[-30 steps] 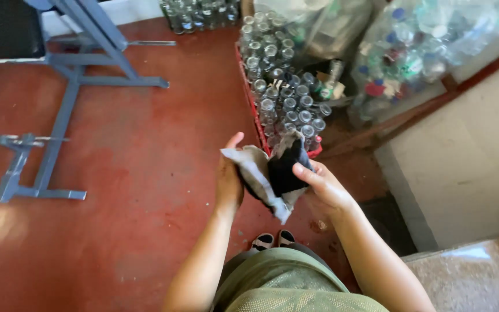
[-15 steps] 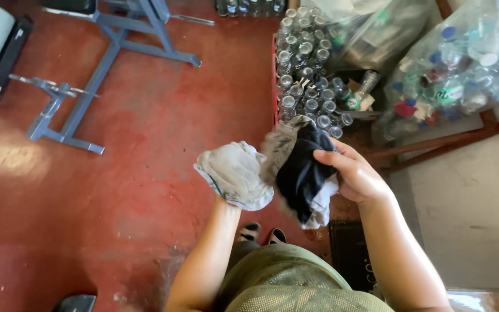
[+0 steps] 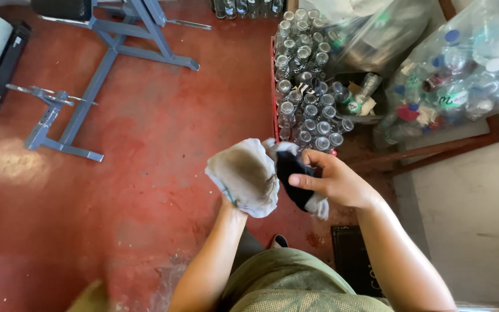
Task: Washing a cloth in a sink and then wiping down a weight machine seat and frame.
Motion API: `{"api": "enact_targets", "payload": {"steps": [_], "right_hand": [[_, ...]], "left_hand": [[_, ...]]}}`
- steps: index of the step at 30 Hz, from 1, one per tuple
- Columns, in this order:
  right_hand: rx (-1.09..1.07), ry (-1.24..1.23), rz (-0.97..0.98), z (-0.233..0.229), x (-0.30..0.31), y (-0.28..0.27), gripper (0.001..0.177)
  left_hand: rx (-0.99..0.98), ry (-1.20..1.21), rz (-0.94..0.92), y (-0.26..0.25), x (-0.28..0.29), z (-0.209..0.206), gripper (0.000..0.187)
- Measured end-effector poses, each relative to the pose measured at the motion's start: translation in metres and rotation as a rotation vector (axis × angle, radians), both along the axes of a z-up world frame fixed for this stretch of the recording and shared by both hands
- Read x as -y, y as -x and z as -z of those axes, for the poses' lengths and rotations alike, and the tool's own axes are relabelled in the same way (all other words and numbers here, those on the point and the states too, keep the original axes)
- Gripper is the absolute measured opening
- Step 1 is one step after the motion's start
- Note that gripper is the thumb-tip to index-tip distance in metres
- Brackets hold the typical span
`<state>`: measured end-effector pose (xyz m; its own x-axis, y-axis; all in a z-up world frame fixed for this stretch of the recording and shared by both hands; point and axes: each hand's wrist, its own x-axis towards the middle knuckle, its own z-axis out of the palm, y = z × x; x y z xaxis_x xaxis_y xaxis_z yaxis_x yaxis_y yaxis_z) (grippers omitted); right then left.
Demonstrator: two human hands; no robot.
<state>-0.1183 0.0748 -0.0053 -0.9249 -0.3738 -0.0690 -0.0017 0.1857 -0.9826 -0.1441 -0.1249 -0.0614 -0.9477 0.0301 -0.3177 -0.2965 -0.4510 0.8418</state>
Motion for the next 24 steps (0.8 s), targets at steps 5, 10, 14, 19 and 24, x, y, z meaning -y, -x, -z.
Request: {"api": "enact_targets", "payload": {"steps": [5, 10, 14, 19, 24], "right_hand": [[0.018, 0.050, 0.021, 0.010, 0.018, 0.033, 0.030], [-0.091, -0.014, 0.074, 0.012, 0.052, 0.097, 0.027], [0.032, -0.643, 0.337, 0.020, 0.084, 0.159, 0.041], [0.107, -0.662, 0.310, 0.016, 0.141, 0.215, 0.045], [0.235, -0.298, 0.233, 0.018, 0.170, 0.250, 0.041]], "left_hand": [[0.042, -0.039, 0.044, 0.028, 0.004, 0.007, 0.073], [0.051, -0.058, 0.098, 0.084, 0.035, 0.003, 0.082], [0.063, -0.087, 0.149, 0.138, 0.079, -0.005, 0.090], [0.126, -0.101, 0.166, 0.169, 0.151, 0.004, 0.099], [0.055, 0.102, 0.128, 0.216, 0.191, 0.031, 0.085]]}}
